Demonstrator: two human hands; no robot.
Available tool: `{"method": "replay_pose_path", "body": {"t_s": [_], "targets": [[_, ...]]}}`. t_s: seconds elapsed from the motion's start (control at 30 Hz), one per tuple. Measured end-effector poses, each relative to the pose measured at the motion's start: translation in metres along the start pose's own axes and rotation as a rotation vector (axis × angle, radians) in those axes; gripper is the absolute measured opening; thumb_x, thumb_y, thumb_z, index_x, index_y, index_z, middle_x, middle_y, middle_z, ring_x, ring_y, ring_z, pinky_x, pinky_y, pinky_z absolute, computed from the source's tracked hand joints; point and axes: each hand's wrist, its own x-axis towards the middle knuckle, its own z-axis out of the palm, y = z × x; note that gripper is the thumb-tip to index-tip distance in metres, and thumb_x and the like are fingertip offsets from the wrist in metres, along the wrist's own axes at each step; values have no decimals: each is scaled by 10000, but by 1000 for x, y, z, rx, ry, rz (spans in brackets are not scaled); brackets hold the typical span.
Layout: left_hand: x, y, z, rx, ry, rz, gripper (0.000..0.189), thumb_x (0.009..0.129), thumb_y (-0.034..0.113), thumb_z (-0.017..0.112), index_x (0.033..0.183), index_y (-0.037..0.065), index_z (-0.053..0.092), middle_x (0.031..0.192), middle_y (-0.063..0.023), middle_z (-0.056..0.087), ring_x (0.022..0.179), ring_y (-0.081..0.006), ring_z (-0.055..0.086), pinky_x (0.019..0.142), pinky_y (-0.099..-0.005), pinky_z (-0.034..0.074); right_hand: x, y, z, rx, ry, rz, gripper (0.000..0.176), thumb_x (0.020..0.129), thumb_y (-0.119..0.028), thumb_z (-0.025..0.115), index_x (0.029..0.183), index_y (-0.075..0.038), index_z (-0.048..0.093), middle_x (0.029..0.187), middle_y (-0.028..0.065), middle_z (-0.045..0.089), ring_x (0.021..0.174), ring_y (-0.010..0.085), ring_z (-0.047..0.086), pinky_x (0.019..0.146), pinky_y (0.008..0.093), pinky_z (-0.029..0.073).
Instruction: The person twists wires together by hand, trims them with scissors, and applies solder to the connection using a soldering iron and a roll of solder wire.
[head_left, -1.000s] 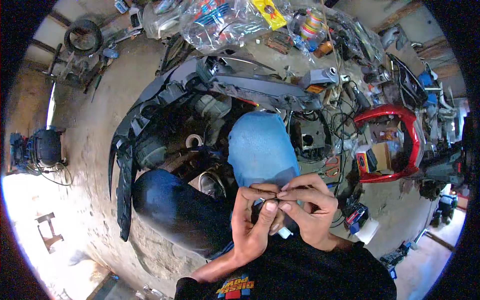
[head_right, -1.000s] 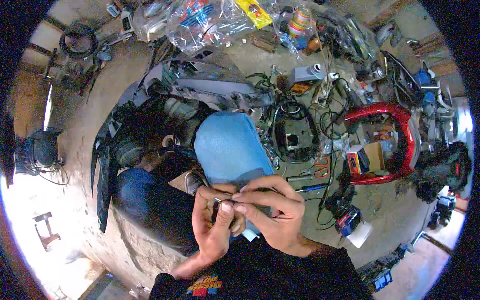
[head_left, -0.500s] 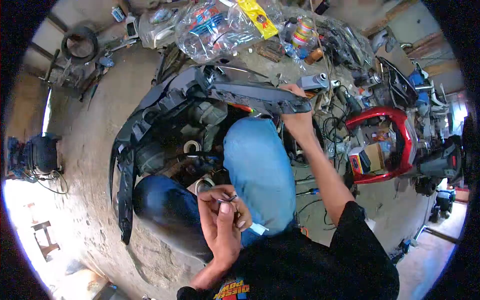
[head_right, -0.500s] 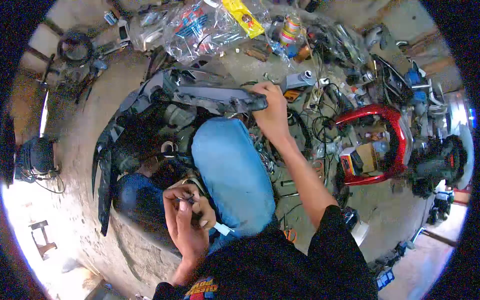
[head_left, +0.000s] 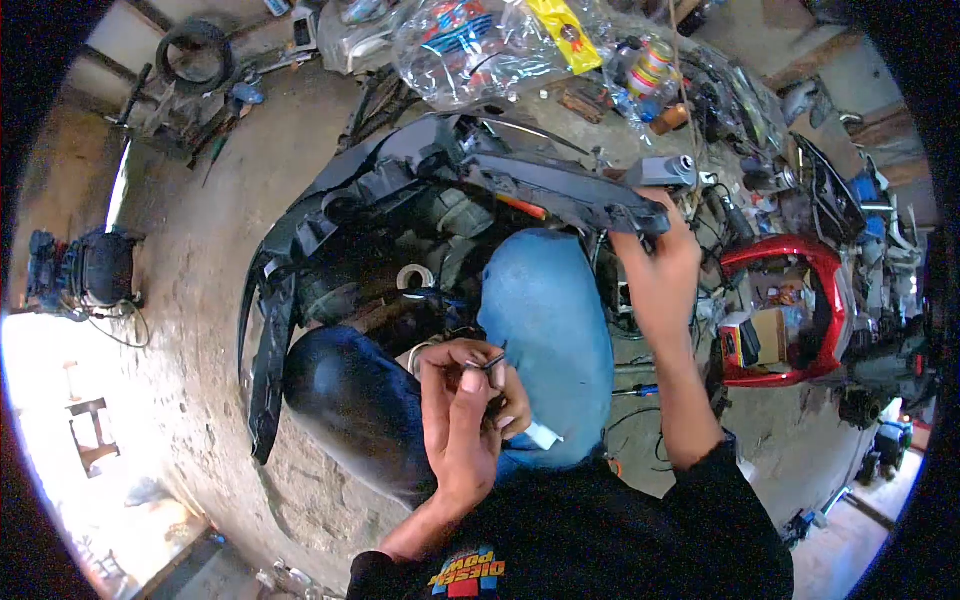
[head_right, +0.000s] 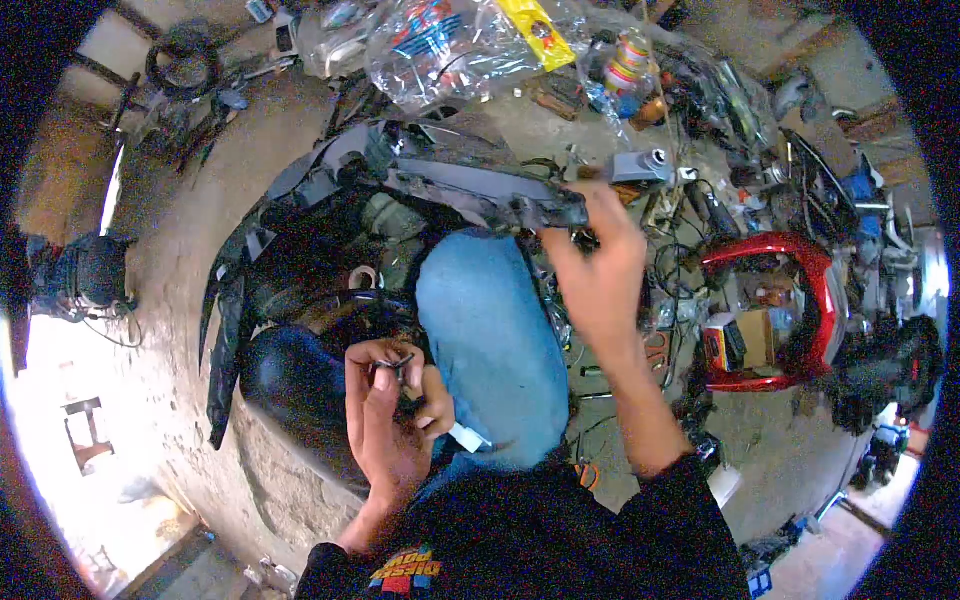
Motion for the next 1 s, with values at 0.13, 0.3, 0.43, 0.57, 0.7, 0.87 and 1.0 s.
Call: {"method": "replay_pose_path", "body": {"t_s": [0.13,0.3,0.43,0.57,0.7,0.87,1.0], "targets": [[2,-4,0,97,27,-10,191,1037,246,480,1114,91,399,847,-46,413,551,-110,353,452,-251,299,-29,-61,-19,98,-274,-225,243,761,-105,800,998,-62,765,929,85,706,886,241,655,797,358,507],[-4,-2,-2,190,-102,-84,153,1059,180,443,1122,49,397,936,-20,423,753,-57,382,614,-212,357,-41,-68,-18,150,-391,-294,268,718,-83,817,982,-83,766,912,47,707,827,218,649,729,337,479],[-6,6,1,226,-138,-78,167,1063,189,437,1124,42,383,912,-23,427,746,-60,383,609,-219,359,-43,-66,-18,174,-417,-319,230,719,-66,811,943,-83,762,909,27,708,783,205,648,689,322,451],[-8,6,1,92,-166,-132,179,1061,188,469,1114,39,386,842,-26,438,675,-76,385,584,-233,376,-44,-68,-20,91,-411,-384,230,698,-72,820,921,-82,763,907,25,706,772,205,645,687,323,453],[-5,2,4,226,-133,-18,167,1048,168,516,1096,33,430,802,-24,488,655,-80,434,592,-235,406,-48,-68,-19,31,-336,-434,251,660,-72,825,903,-78,762,893,26,698,772,215,643,690,335,462],[-5,9,-2,428,-148,-66,201,1040,199,553,1067,6,504,830,-33,563,699,-72,496,619,-242,428,-49,-68,-19,4,-276,-472,255,642,-53,816,889,-58,753,869,34,686,772,224,645,696,346,469],[-2,17,3,510,-170,-67,225,1042,222,554,1062,0,519,818,-27,574,723,-71,508,652,-250,436,-47,-66,-17,24,-250,-455,240,649,-35,806,881,-45,747,859,42,685,761,227,647,692,349,466]]}}
